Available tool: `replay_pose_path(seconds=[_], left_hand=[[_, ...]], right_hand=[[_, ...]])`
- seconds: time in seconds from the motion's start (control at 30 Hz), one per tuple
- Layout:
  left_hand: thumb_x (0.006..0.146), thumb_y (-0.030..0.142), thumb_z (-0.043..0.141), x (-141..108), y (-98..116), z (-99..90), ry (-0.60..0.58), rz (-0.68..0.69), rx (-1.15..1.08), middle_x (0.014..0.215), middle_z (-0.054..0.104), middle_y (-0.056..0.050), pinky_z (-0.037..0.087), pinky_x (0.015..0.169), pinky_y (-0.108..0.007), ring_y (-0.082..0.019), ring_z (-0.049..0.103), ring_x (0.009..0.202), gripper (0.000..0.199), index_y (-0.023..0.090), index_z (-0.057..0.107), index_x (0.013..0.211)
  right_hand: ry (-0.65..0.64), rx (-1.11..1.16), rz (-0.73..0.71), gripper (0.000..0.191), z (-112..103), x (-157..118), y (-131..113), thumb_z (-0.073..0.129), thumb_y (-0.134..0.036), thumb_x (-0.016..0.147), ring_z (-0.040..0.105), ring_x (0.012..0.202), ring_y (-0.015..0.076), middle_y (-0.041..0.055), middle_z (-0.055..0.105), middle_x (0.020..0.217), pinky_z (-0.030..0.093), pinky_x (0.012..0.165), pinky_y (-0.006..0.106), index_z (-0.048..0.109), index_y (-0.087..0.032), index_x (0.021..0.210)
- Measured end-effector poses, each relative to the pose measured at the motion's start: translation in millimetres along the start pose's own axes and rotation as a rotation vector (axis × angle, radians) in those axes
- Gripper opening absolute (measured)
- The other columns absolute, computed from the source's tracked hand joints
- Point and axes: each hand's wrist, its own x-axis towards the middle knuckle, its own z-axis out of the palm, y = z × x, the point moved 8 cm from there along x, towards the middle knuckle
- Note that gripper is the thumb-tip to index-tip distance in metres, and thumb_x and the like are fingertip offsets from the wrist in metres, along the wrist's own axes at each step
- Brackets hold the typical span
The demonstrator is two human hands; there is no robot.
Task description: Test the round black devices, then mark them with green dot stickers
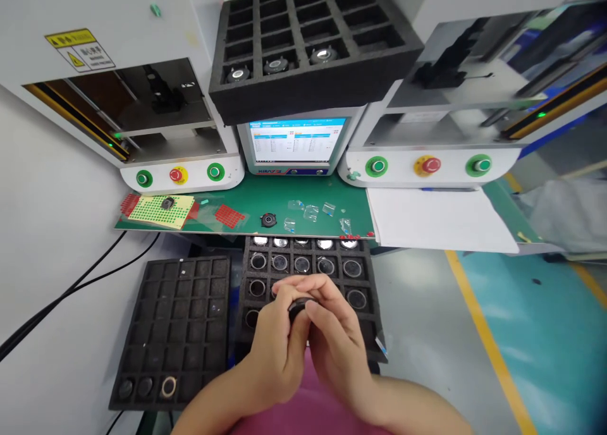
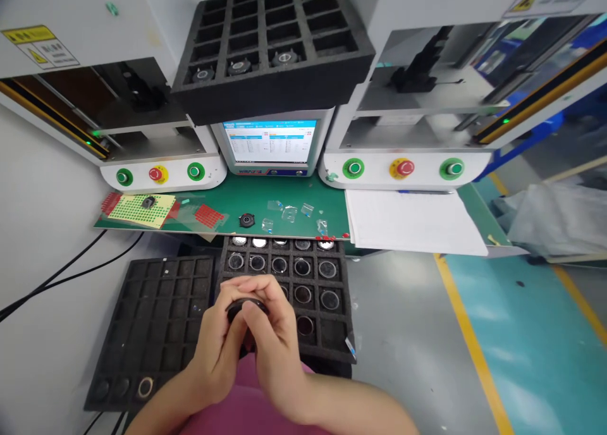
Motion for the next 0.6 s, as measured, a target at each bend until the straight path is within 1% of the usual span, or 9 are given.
replay_pose_path(seconds=[0.1, 0.2, 0.27, 0.33, 0.4, 0.47, 0.53, 0.6], left_hand=[[0.097, 0.019, 0.037, 3, 10, 1.1, 0.024, 0.105, 0.142, 0.08, 0.063, -0.003, 0.046, 0.06, -0.027, -0.016, 0.06, 0.066, 0.011, 0.022, 0.047, 0.095], [0.094, 0.016, 0.039, 6, 17, 5.5, 0.028, 0.173, 0.205, 0.088, 0.068, -0.006, 0.049, 0.064, -0.028, -0.017, 0.065, 0.071, 0.01, 0.022, 0.046, 0.097], [0.093, 0.015, 0.04, 8, 18, 8.4, 0.031, 0.189, 0.222, 0.099, 0.07, -0.009, 0.051, 0.067, -0.029, -0.018, 0.067, 0.077, 0.012, 0.021, 0.047, 0.101], [0.093, 0.015, 0.039, 8, 18, 11.2, 0.036, 0.201, 0.237, 0.104, 0.07, -0.01, 0.052, 0.069, -0.029, -0.019, 0.069, 0.082, 0.014, 0.02, 0.048, 0.103], [0.094, 0.016, 0.039, 8, 19, 13.6, 0.042, 0.223, 0.271, 0.099, 0.071, -0.009, 0.053, 0.07, -0.029, -0.019, 0.069, 0.081, 0.014, 0.02, 0.048, 0.104], [0.093, 0.015, 0.04, 6, 21, 15.0, 0.049, 0.253, 0.304, 0.094, 0.071, -0.009, 0.053, 0.071, -0.029, -0.02, 0.069, 0.081, 0.016, 0.02, 0.049, 0.105], [0.091, 0.013, 0.041, 4, 21, 14.5, 0.056, 0.263, 0.296, 0.097, 0.07, -0.01, 0.053, 0.074, -0.03, -0.02, 0.068, 0.086, 0.019, 0.019, 0.049, 0.108], [0.091, 0.013, 0.042, 2, 18, 12.7, 0.057, 0.238, 0.197, 0.103, 0.069, -0.011, 0.052, 0.078, -0.031, -0.021, 0.067, 0.092, 0.02, 0.019, 0.051, 0.108]], right_hand=[[0.107, 0.038, -0.058, 0.005, -2, -1, -2, 0.056, -0.022, 0.077, 0.067, 0.082, 0.0177, 0.0016, 0.072, 0.086, 0.055, 0.071, 0.029, 0.061, -0.024, 0.079], [0.223, 0.059, -0.069, 0.005, -8, -2, -1, 0.055, -0.022, 0.071, 0.069, 0.082, 0.0175, -0.0004, 0.073, 0.077, 0.053, 0.088, 0.035, 0.06, -0.024, 0.071], [0.297, 0.086, -0.045, 0.003, -12, -4, 1, 0.056, -0.024, 0.068, 0.07, 0.078, 0.0174, -0.0011, 0.073, 0.073, 0.053, 0.089, 0.036, 0.059, -0.024, 0.069], [0.339, 0.103, -0.033, 0.003, -14, -4, 1, 0.057, -0.026, 0.067, 0.07, 0.075, 0.0168, -0.0012, 0.073, 0.071, 0.054, 0.086, 0.033, 0.059, -0.024, 0.067], [0.34, 0.107, -0.05, 0.005, -14, -4, -1, 0.06, -0.028, 0.068, 0.07, 0.072, 0.015, -0.0018, 0.072, 0.068, 0.054, 0.086, 0.032, 0.06, -0.024, 0.066], [0.312, 0.109, -0.083, 0.007, -13, -4, -4, 0.061, -0.029, 0.072, 0.068, 0.069, 0.0129, -0.0026, 0.071, 0.065, 0.053, 0.092, 0.032, 0.059, -0.024, 0.067], [0.264, 0.115, -0.102, 0.01, -12, -4, -6, 0.063, -0.031, 0.077, 0.068, 0.07, 0.012, -0.0028, 0.072, 0.066, 0.052, 0.096, 0.033, 0.059, -0.024, 0.071], [0.182, 0.113, -0.076, 0.012, -11, -4, -5, 0.062, -0.035, 0.084, 0.069, 0.071, 0.0129, -0.002, 0.073, 0.073, 0.056, 0.089, 0.032, 0.059, -0.025, 0.077]])
